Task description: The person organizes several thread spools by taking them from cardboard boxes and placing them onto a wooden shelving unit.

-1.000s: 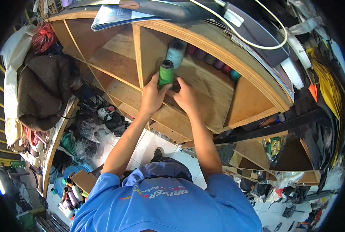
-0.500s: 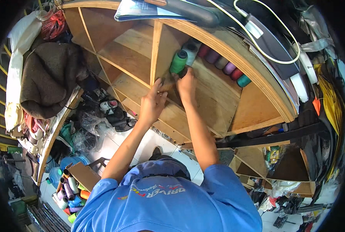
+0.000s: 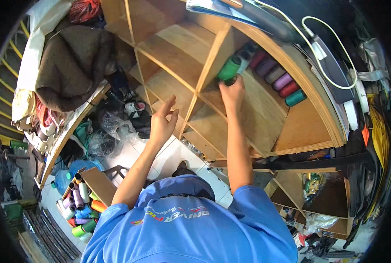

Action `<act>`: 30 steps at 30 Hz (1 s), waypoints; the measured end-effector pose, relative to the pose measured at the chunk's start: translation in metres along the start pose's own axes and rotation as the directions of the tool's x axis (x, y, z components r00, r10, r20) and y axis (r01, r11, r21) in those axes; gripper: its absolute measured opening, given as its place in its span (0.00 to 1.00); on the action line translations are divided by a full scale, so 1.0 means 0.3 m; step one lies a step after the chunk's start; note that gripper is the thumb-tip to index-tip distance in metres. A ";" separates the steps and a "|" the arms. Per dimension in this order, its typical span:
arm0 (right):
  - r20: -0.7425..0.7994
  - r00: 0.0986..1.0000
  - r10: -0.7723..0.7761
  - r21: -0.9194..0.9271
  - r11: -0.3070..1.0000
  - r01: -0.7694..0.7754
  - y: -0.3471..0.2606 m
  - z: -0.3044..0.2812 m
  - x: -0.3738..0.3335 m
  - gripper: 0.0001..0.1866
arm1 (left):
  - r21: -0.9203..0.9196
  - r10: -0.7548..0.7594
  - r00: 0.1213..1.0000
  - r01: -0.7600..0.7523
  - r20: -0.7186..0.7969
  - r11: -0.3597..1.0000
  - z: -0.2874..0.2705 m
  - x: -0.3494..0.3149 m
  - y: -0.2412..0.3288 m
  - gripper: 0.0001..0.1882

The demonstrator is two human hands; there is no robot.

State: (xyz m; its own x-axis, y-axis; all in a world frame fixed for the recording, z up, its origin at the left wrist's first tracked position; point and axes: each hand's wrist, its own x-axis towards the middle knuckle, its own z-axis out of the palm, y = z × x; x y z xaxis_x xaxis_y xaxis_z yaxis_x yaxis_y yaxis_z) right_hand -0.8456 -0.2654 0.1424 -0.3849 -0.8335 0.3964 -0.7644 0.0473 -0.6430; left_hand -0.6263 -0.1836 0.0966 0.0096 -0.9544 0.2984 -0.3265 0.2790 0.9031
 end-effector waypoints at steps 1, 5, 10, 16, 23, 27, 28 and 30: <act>-0.008 1.000 -0.005 0.058 0.998 0.005 -0.009 0.005 -0.008 0.23 | -0.037 -0.012 0.999 0.010 -0.042 0.999 -0.024 -0.016 -0.015 0.24; 0.042 0.999 0.000 0.170 0.985 -0.007 0.007 0.010 -0.042 0.21 | -0.048 -0.114 0.988 0.110 -0.107 0.993 -0.141 -0.103 -0.046 0.23; -0.124 0.991 -0.050 0.413 0.906 0.097 -0.080 -0.041 -0.258 0.14 | -0.040 -0.153 0.968 0.148 -0.201 0.988 -0.352 -0.254 -0.135 0.21; 0.626 0.694 -0.356 0.492 0.871 0.004 -0.194 0.330 -0.695 0.14 | -0.007 -0.336 0.849 0.365 -0.408 0.931 -0.691 -0.586 -0.230 0.16; 0.795 -0.228 -0.562 0.567 0.822 -0.046 -0.558 0.582 -1.317 0.14 | 0.159 -0.355 0.501 0.725 -0.789 0.670 -0.930 -1.069 -0.283 0.08; 0.632 -0.387 -0.671 0.753 0.651 0.100 -0.691 0.679 -1.562 0.19 | 0.049 -0.311 0.275 0.816 -0.910 0.576 -1.028 -1.232 -0.260 0.07; 0.640 -0.379 -0.669 0.751 0.649 0.123 -0.717 0.685 -1.611 0.20 | -0.020 -0.345 0.209 0.832 -0.915 0.555 -1.047 -1.266 -0.261 0.07; 0.609 -0.379 -0.696 0.789 0.580 0.203 -0.741 0.694 -1.689 0.22 | 0.010 -0.302 0.203 0.843 -0.931 0.537 -1.078 -1.282 -0.229 0.08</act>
State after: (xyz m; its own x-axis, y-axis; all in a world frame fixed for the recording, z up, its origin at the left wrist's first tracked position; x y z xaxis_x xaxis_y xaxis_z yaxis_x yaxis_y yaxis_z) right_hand -0.3729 0.0317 -0.0520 0.9934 -0.0526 -0.1018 -0.1135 -0.5764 -0.8092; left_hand -0.3019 0.1987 0.0196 0.9808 -0.1797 0.0752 -0.1765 -0.6561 0.7337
